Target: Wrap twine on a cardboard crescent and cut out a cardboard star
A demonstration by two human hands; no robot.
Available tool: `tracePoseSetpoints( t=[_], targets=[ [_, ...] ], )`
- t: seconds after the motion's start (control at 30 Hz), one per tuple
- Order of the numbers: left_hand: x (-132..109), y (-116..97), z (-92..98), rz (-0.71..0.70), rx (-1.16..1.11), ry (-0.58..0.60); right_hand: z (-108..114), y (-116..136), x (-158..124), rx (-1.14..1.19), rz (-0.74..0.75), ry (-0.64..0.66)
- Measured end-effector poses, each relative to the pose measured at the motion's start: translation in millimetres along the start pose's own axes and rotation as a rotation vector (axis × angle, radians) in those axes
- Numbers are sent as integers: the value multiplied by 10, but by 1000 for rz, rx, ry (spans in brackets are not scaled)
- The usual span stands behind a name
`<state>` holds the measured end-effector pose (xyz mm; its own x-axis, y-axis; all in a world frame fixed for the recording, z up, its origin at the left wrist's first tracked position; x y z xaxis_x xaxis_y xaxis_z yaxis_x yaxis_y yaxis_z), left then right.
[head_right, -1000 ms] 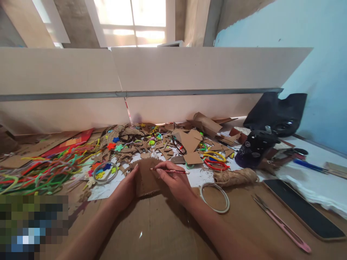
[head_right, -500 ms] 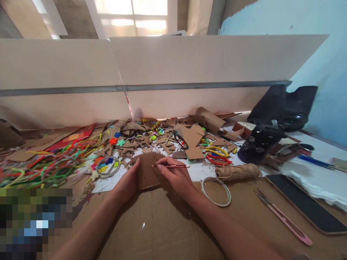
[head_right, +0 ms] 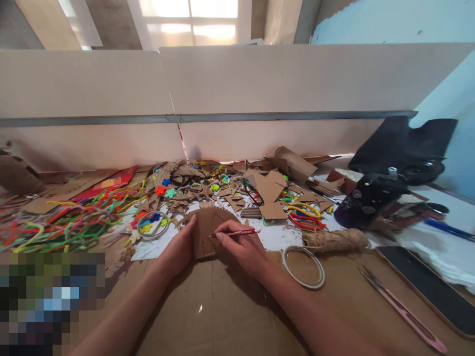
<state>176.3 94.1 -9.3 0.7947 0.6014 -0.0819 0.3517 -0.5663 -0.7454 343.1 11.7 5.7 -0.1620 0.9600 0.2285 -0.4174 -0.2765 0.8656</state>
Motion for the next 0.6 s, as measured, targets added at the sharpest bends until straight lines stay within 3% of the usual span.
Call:
tracePoseSetpoints(
  t=[0.6],
  targets=[
    [-2, -9, 11, 11, -20, 3, -18, -11, -30, -4, 21, 43]
  ],
)
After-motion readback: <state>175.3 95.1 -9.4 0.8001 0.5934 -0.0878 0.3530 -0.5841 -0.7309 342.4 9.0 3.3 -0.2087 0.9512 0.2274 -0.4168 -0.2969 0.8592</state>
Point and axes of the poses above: each hand's wrist, its own x-axis towards the middle knuckle, its own z-axis out of the back of the hand, y = z × x, the point moved 1 cm from there along x, towards the middle knuckle, and after that the axes turned 14 degrees about y, right-handed, at the moved point
